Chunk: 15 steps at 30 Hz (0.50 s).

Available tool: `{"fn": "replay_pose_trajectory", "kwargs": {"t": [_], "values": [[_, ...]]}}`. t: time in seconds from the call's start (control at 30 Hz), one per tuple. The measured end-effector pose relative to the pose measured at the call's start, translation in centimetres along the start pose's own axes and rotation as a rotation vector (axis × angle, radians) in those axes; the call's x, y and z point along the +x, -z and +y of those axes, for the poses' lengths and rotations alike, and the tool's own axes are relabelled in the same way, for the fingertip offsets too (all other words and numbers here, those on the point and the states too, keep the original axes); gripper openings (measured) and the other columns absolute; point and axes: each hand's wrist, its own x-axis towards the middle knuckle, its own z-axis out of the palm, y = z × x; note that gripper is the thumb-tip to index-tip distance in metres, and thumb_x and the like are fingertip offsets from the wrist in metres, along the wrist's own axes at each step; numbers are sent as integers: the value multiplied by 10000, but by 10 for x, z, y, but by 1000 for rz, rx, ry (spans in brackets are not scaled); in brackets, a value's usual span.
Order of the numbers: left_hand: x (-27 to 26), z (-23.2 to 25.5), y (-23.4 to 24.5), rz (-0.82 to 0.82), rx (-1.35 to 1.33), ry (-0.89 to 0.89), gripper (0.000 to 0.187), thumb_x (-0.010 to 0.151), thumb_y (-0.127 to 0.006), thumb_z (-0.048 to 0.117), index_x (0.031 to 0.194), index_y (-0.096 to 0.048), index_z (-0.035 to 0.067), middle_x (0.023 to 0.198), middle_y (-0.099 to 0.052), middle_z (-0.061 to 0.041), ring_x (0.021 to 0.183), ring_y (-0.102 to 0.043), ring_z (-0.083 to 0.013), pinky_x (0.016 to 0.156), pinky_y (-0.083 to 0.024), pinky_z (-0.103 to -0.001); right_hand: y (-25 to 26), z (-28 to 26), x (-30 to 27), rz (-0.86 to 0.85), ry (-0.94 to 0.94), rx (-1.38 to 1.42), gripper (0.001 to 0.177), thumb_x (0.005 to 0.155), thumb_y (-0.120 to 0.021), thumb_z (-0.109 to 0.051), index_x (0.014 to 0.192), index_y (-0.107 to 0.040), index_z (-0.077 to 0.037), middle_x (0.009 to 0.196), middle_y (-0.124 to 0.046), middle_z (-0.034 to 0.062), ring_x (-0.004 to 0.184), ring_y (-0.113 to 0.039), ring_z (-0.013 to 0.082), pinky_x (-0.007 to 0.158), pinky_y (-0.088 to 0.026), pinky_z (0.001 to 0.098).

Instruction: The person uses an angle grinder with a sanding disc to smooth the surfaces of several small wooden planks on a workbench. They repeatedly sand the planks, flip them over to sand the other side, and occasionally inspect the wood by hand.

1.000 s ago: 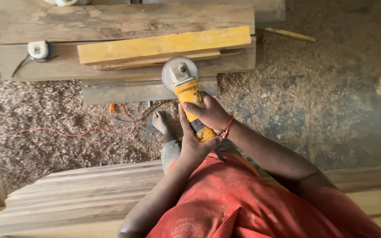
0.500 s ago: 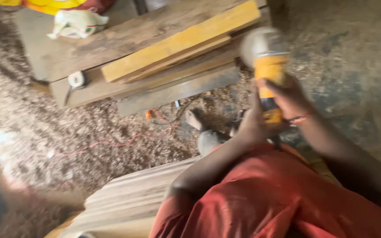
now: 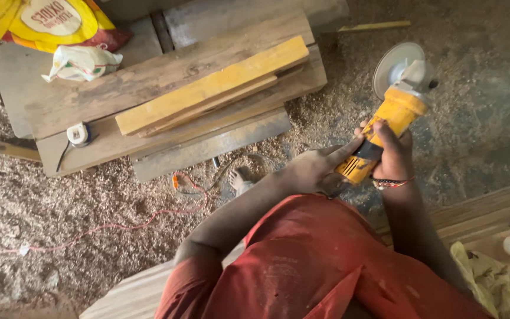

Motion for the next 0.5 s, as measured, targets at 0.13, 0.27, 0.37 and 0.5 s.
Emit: {"fn": "replay_pose_trajectory", "kwargs": {"t": [0.13, 0.27, 0.37, 0.5], "values": [[-30, -56, 57, 282, 489, -50, 926, 802, -782, 459, 1550, -308, 188, 1410, -602, -165, 1261, -559, -349, 1029, -486, -473, -7, 5, -8, -10, 40, -18, 301, 983, -722, -172, 1195, -563, -28, 1038, -665, 99, 923, -692, 228, 843, -603, 391], [-120, -114, 171, 407, 911, 336, 1015, 703, -830, 494, 1492, -366, 57, 1478, -438, -243, 1378, -405, -446, 1126, -296, -579, -9, 20, -16, 42, 84, -44, 282, 973, -705, -124, 1201, -560, -43, 1009, -656, 104, 900, -682, 232, 817, -594, 397], [-146, -129, 185, 435, 923, 378, 962, 744, -825, 416, 1515, -396, 33, 1439, -496, -224, 1343, -451, -433, 1124, -355, -554, -3, 41, -21, 108, 31, -10, 252, 988, -700, -114, 1177, -558, -26, 1006, -657, 110, 893, -683, 235, 809, -596, 393], [-137, -137, 182, 317, 978, 573, 702, 813, -830, 406, 1359, -523, 90, 1238, -568, -177, 1169, -535, -379, 962, -425, -556, -5, 66, -19, 194, -48, -43, 273, 969, -690, -140, 1190, -553, -54, 981, -665, 103, 858, -692, 231, 773, -602, 382]]}}
